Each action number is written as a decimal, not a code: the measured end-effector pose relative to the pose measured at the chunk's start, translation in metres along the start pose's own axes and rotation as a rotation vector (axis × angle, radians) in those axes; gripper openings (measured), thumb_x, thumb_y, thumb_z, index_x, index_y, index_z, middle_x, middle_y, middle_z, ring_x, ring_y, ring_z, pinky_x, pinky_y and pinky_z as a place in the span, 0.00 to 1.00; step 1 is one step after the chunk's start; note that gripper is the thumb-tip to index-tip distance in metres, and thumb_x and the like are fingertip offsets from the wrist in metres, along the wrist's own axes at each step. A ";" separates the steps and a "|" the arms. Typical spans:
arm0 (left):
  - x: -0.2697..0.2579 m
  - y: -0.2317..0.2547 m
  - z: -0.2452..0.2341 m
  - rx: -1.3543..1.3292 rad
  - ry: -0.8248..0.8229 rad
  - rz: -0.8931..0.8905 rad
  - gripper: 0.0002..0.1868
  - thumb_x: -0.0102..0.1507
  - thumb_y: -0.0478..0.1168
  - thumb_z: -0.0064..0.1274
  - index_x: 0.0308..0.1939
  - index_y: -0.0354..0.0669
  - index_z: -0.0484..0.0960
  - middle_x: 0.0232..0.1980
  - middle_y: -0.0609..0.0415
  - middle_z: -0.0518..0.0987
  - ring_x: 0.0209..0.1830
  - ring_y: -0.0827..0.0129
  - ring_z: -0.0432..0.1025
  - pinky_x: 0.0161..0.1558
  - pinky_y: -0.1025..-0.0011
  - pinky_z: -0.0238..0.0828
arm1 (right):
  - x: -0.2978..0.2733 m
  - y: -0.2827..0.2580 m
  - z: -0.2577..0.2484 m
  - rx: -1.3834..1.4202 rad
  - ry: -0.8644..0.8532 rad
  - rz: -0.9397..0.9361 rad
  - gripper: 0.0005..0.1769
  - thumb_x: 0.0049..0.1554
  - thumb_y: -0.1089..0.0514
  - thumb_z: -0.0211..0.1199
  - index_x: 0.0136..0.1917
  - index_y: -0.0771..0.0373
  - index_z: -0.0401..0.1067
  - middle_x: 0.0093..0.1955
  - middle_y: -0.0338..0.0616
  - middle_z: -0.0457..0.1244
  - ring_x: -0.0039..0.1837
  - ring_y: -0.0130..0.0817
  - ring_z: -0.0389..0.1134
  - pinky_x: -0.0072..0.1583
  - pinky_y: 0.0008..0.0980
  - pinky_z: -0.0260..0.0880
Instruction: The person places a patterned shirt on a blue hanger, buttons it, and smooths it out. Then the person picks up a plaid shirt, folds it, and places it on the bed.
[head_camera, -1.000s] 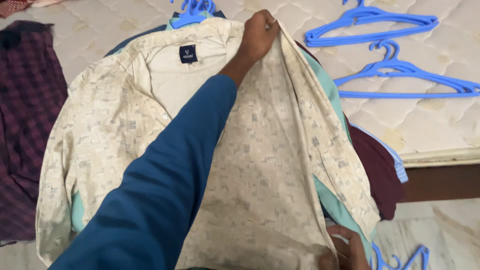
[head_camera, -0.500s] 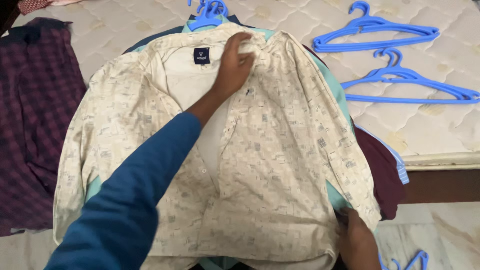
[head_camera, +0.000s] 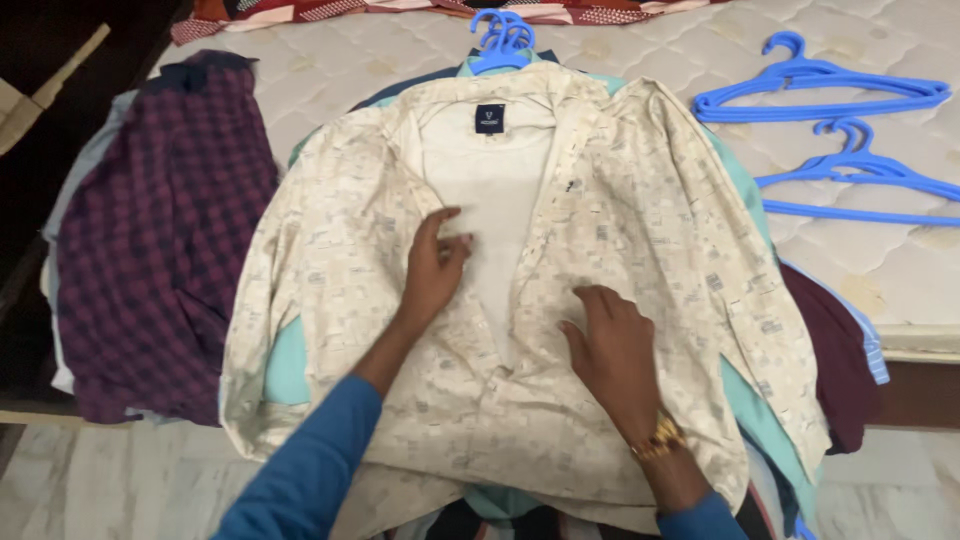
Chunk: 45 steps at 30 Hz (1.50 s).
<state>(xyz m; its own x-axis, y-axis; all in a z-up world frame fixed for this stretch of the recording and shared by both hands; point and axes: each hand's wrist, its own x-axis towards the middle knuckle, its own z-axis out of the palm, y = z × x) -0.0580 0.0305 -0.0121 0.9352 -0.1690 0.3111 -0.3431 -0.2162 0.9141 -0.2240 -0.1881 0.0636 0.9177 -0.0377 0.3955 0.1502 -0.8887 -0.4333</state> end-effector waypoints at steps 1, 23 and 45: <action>-0.010 0.001 -0.003 -0.008 0.010 0.008 0.22 0.69 0.32 0.49 0.67 0.36 0.68 0.67 0.46 0.72 0.49 0.65 0.79 0.46 0.71 0.78 | 0.005 -0.006 0.011 0.009 0.004 0.000 0.26 0.52 0.56 0.69 0.62 0.64 0.70 0.57 0.53 0.67 0.54 0.53 0.68 0.51 0.50 0.67; -0.102 -0.022 0.003 0.008 0.045 -0.047 0.20 0.66 0.31 0.53 0.63 0.38 0.74 0.51 0.51 0.76 0.40 0.74 0.70 0.38 0.75 0.71 | -0.001 0.125 -0.001 0.676 -0.290 0.618 0.24 0.56 0.64 0.56 0.66 0.70 0.69 0.49 0.46 0.65 0.46 0.33 0.65 0.48 0.31 0.67; -0.102 -0.008 -0.002 0.431 0.043 0.234 0.29 0.62 0.31 0.47 0.68 0.32 0.65 0.60 0.33 0.73 0.54 0.47 0.71 0.54 0.55 0.72 | -0.016 0.081 0.033 -0.234 0.073 -0.073 0.38 0.49 0.51 0.69 0.70 0.67 0.65 0.73 0.58 0.58 0.74 0.55 0.57 0.72 0.51 0.57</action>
<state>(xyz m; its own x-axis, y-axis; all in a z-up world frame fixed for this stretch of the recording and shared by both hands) -0.1502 0.0519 -0.0507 0.8282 -0.2225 0.5143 -0.5410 -0.5568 0.6303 -0.2142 -0.2446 -0.0046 0.8773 0.0048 0.4799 0.1177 -0.9716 -0.2054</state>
